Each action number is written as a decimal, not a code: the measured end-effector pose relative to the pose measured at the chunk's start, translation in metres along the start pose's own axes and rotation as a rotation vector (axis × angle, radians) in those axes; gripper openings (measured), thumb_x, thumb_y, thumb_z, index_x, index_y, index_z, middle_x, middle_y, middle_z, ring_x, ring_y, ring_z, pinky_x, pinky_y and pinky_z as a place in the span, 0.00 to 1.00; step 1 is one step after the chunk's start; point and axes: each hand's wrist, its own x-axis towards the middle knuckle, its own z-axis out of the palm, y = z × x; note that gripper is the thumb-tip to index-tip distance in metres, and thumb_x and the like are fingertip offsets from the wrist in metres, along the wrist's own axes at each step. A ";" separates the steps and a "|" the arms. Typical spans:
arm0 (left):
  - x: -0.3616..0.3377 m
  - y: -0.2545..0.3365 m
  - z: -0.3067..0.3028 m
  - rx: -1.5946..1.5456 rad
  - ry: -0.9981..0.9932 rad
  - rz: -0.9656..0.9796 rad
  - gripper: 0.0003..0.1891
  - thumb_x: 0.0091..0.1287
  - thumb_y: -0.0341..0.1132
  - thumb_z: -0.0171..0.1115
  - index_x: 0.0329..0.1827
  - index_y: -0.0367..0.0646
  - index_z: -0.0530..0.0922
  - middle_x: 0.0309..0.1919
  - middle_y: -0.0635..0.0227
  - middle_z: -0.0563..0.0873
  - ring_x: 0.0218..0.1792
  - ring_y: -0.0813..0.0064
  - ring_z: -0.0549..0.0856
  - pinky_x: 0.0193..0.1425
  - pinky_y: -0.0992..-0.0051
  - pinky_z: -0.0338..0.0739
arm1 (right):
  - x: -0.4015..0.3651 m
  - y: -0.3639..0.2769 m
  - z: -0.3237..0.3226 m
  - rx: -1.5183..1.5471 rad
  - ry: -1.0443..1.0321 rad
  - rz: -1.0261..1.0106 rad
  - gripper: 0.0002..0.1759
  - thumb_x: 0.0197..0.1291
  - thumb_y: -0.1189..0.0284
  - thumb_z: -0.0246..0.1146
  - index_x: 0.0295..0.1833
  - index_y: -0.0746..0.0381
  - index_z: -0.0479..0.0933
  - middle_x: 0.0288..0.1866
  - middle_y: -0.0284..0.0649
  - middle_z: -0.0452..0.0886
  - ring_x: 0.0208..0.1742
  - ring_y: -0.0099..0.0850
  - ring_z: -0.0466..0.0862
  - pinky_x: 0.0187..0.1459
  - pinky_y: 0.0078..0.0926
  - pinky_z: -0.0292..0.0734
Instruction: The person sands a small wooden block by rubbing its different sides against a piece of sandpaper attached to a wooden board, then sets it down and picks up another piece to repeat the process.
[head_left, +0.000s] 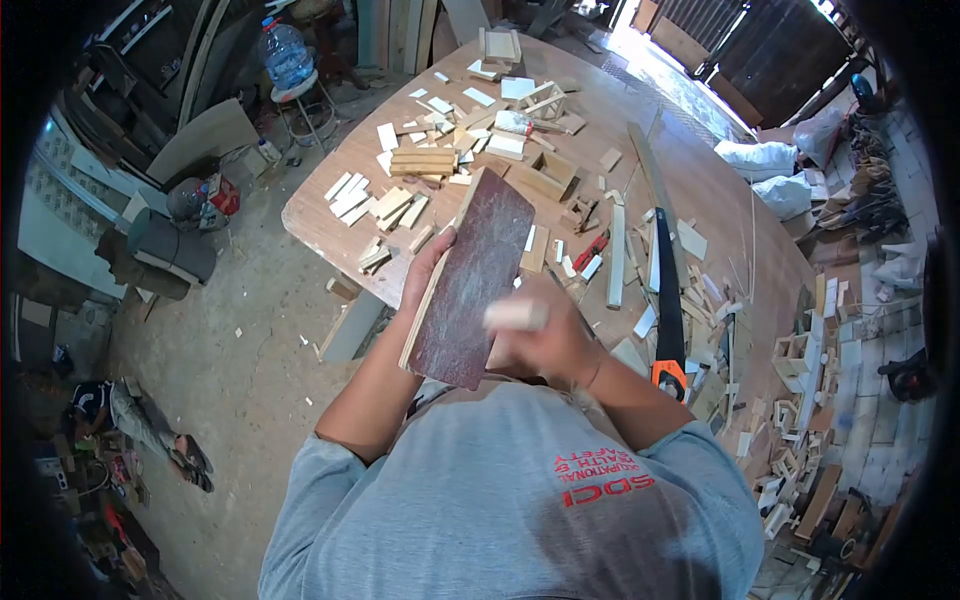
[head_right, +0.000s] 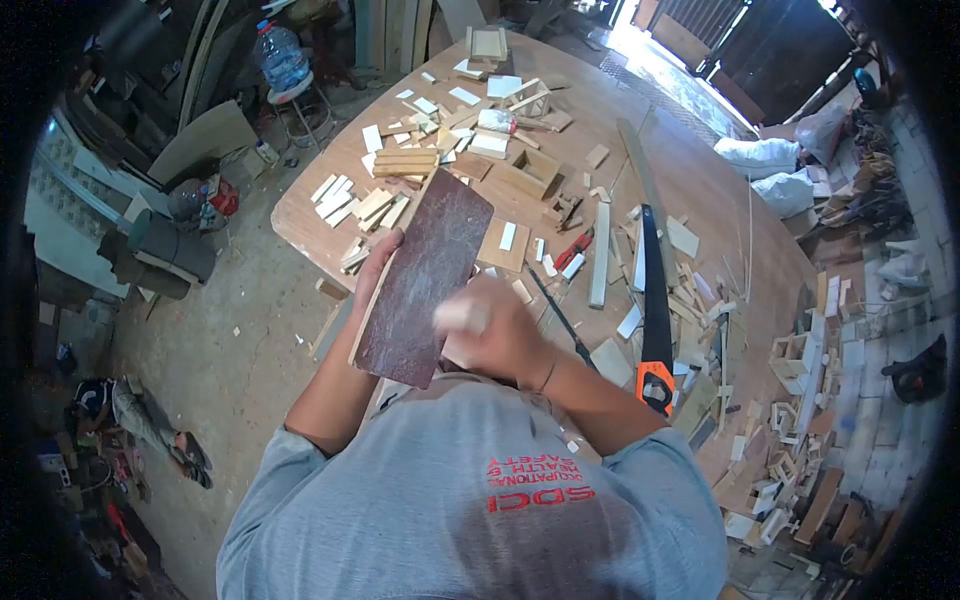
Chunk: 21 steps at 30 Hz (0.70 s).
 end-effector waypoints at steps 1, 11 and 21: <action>-0.002 -0.001 -0.007 -0.012 0.012 0.006 0.32 0.73 0.52 0.53 0.67 0.31 0.72 0.55 0.40 0.84 0.53 0.47 0.86 0.62 0.52 0.81 | -0.004 0.016 0.001 0.208 0.126 0.377 0.10 0.50 0.73 0.75 0.37 0.62 0.82 0.34 0.43 0.85 0.36 0.43 0.85 0.39 0.38 0.79; -0.013 -0.006 -0.006 0.044 0.121 0.159 0.29 0.72 0.51 0.55 0.65 0.34 0.75 0.53 0.45 0.85 0.49 0.53 0.88 0.56 0.55 0.84 | 0.013 0.014 0.011 0.016 0.144 0.203 0.18 0.49 0.73 0.78 0.45 0.61 0.81 0.38 0.41 0.83 0.40 0.42 0.83 0.47 0.37 0.76; -0.009 -0.009 -0.014 0.044 0.130 0.199 0.30 0.73 0.52 0.51 0.66 0.34 0.73 0.55 0.45 0.84 0.54 0.52 0.86 0.63 0.55 0.80 | 0.000 0.034 0.016 0.131 0.208 0.382 0.13 0.50 0.74 0.75 0.40 0.61 0.82 0.39 0.41 0.82 0.45 0.45 0.81 0.49 0.39 0.76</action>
